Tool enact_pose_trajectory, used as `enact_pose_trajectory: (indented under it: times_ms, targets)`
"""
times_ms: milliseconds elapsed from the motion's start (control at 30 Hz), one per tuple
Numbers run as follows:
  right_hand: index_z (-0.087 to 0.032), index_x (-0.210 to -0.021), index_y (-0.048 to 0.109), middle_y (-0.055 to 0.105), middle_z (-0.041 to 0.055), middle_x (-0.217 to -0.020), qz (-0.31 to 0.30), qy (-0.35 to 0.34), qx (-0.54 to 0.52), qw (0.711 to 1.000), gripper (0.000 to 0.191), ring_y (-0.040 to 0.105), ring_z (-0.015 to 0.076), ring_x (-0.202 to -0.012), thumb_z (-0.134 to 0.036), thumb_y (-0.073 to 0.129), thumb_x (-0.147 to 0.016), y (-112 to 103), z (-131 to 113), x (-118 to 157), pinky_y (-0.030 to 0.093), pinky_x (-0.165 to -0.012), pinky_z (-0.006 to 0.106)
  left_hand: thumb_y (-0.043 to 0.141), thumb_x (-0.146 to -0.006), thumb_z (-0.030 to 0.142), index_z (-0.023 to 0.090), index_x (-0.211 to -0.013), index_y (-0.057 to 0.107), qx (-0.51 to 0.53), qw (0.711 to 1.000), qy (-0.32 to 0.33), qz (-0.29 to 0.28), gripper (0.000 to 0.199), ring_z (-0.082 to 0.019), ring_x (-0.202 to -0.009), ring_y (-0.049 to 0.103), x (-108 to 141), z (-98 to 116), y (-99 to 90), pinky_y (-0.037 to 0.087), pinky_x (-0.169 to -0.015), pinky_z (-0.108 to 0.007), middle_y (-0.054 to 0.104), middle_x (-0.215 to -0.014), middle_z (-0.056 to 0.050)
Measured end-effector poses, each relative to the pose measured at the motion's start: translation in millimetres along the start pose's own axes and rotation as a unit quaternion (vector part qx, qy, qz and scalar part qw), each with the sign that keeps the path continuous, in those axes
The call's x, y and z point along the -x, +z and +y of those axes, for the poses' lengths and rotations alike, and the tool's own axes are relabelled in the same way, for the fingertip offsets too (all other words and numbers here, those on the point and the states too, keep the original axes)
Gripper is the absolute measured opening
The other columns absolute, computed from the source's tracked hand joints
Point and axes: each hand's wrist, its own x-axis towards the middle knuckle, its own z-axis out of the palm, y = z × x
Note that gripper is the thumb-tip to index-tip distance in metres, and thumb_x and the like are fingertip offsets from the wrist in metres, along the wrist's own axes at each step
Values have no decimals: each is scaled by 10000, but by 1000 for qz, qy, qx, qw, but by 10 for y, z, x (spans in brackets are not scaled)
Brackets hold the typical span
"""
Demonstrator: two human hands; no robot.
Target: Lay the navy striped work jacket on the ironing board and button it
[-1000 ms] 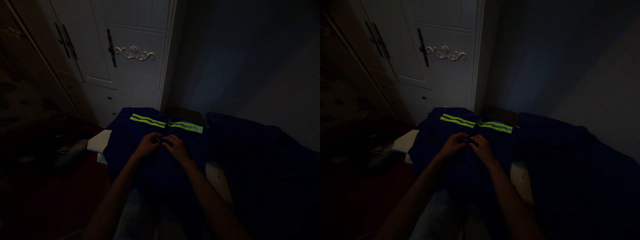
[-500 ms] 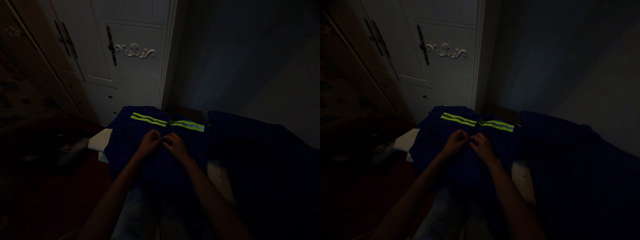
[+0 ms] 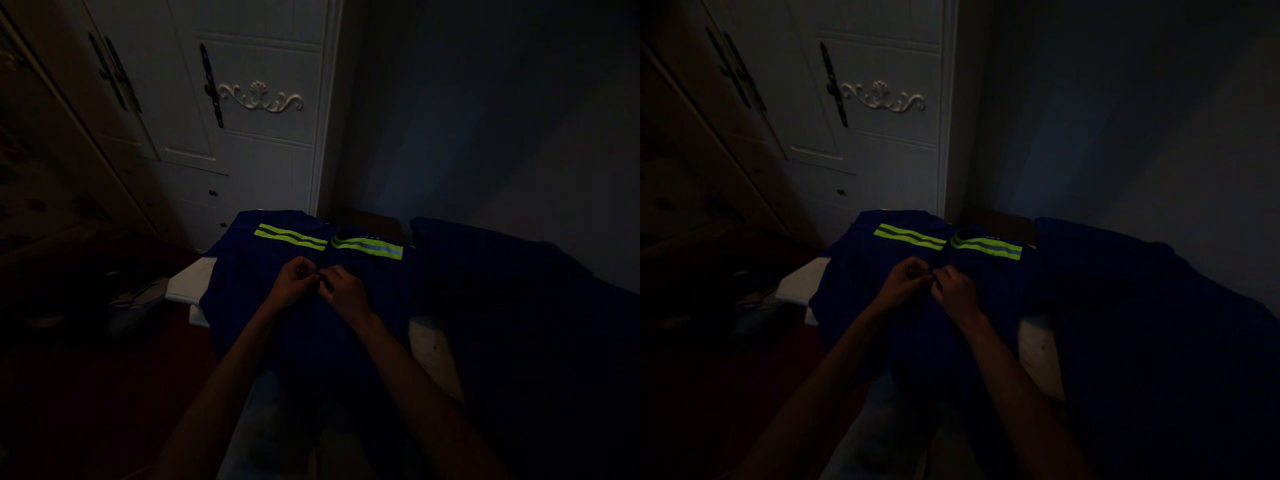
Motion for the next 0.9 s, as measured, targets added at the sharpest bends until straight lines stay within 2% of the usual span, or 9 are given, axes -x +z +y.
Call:
enact_pose_trajectory:
  times_ms: [167, 367, 467, 567, 733, 900]
  targets:
    - [-143, -1140, 670, 716, 94, -957, 33, -11, 41, 999, 267, 668, 195, -831, -205, 563, -903, 22, -16, 10, 495, -739, 287, 758, -637, 281, 168, -816, 561, 47, 999, -7, 12, 288, -118, -662, 614, -16, -18, -22, 460, -590, -215, 648, -746, 17]
    - [-126, -1101, 666, 731, 82, -899, 49, -16, 45, 998, 234, 676, 192, -775, -185, 555, -904, 55, -5, 24, 488, -721, 301, 654, -758, 235, 165, -1119, 673, -29, 998, 55, -23, 368, -139, -719, 636, 22, -6, -24, 489, -662, -246, 688, -790, -3]
    - [-123, -1116, 655, 739, 85, -917, 48, -18, 44, 998, 243, 679, 195, -770, -179, 567, -896, 67, 6, 32, 487, -711, 306, 625, -771, 188, 168, -1087, 724, -80, 995, 55, -26, 332, -175, -802, 673, 23, -30, -14, 520, -763, -295, 741, -877, -33]
    - [-142, -1104, 656, 743, 89, -950, 52, -18, 40, 998, 226, 680, 191, -779, -179, 573, -897, 74, 12, 35, 486, -717, 299, 644, -767, 168, 172, -1046, 742, -88, 995, 40, -15, 296, -209, -924, 695, 18, -44, 2, 527, -867, -333, 759, -1012, -59]
    - [-141, -1120, 656, 747, 88, -953, 63, -20, 45, 997, 237, 676, 188, -758, -182, 580, -899, 75, 13, 30, 479, -711, 296, 666, -785, 168, 180, -1004, 747, -130, 990, 42, 20, 234, -205, -902, 710, 43, -2, 35, 545, -848, -323, 766, -998, -55]
    - [-135, -1152, 655, 741, 99, -971, 47, -21, 35, 998, 256, 680, 194, -800, -177, 566, -915, 62, 17, 29, 492, -736, 300, 613, -822, 128, 172, -1004, 750, -208, 976, 63, 14, 232, -206, -912, 710, 76, 38, 35, 530, -873, -320, 764, -1004, -66]
